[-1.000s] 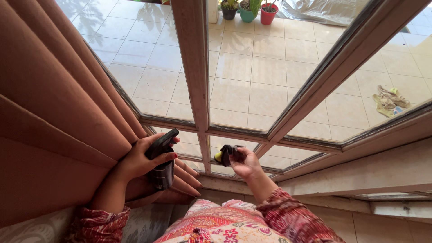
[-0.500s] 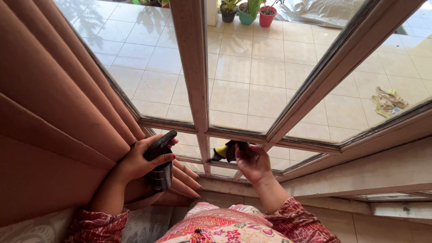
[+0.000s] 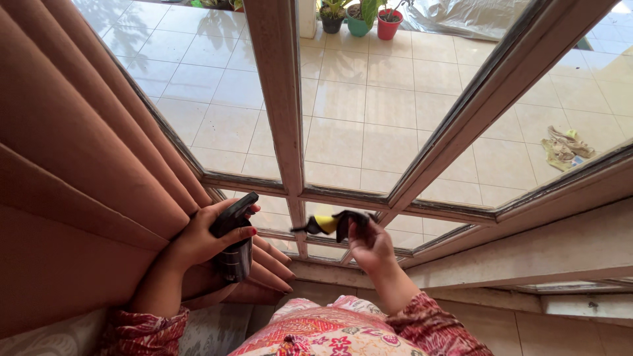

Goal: The person cleans the lower panes of a multi-pane window using a spray bottle and a yellow cloth. They spray the glass and wipe the surface repeatedly, moving along the bottom edge of the window frame.

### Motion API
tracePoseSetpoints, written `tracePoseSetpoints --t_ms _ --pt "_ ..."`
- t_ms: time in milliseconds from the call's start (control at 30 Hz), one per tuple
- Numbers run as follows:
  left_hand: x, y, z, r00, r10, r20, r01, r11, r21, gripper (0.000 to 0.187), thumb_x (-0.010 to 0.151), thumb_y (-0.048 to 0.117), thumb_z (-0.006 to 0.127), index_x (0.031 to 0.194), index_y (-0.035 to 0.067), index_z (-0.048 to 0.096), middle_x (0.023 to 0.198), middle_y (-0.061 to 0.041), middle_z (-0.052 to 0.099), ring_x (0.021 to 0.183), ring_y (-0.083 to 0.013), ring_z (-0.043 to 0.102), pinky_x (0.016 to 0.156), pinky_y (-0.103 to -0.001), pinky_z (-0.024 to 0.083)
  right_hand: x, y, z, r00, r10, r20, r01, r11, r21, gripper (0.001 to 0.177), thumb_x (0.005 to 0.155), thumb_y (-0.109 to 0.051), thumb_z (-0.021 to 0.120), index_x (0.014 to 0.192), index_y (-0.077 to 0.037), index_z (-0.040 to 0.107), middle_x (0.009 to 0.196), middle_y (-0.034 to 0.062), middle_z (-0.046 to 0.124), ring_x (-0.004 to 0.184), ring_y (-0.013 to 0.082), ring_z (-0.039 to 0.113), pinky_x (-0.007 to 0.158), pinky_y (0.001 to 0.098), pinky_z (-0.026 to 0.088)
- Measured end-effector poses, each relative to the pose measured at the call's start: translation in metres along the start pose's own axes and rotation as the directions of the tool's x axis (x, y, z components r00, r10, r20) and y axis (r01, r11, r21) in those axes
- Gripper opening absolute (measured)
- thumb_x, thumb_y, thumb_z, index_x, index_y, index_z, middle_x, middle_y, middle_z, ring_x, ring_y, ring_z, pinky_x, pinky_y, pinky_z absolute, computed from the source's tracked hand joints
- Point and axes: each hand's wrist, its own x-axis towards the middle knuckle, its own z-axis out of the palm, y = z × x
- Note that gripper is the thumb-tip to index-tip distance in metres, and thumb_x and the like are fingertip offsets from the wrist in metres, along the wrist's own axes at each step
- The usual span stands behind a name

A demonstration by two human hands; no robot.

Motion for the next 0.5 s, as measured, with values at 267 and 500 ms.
tracePoseSetpoints --t_ms 267,500 --pt "0.0 0.004 -0.001 0.999 -0.051 0.004 0.051 0.999 -0.002 0.05 0.081 0.031 0.082 0.122 0.006 0.07 0.099 -0.004 0.076 0.092 -0.011 0.07 0.082 -0.029 0.057 -0.008 -0.013 0.0 0.979 0.131 0.157 -0.152 0.98 0.13 0.018 0.096 -0.012 0.062 0.107 0.002 0.064 0.105 0.016 0.071 0.101 0.033 0.067 0.087 0.0373 0.06" --pt "0.008 0.004 0.0 1.0 -0.026 -0.014 0.026 0.999 0.028 0.049 0.081 0.03 0.082 0.122 0.006 0.071 0.1 -0.004 0.076 0.095 -0.0112 0.069 0.085 -0.029 0.056 0.031 0.003 -0.018 0.993 0.112 -0.038 -0.111 0.994 0.012 0.018 0.091 -0.006 0.06 0.107 0.001 0.064 0.105 0.0148 0.07 0.102 0.03 0.066 0.09 0.0431 0.059"
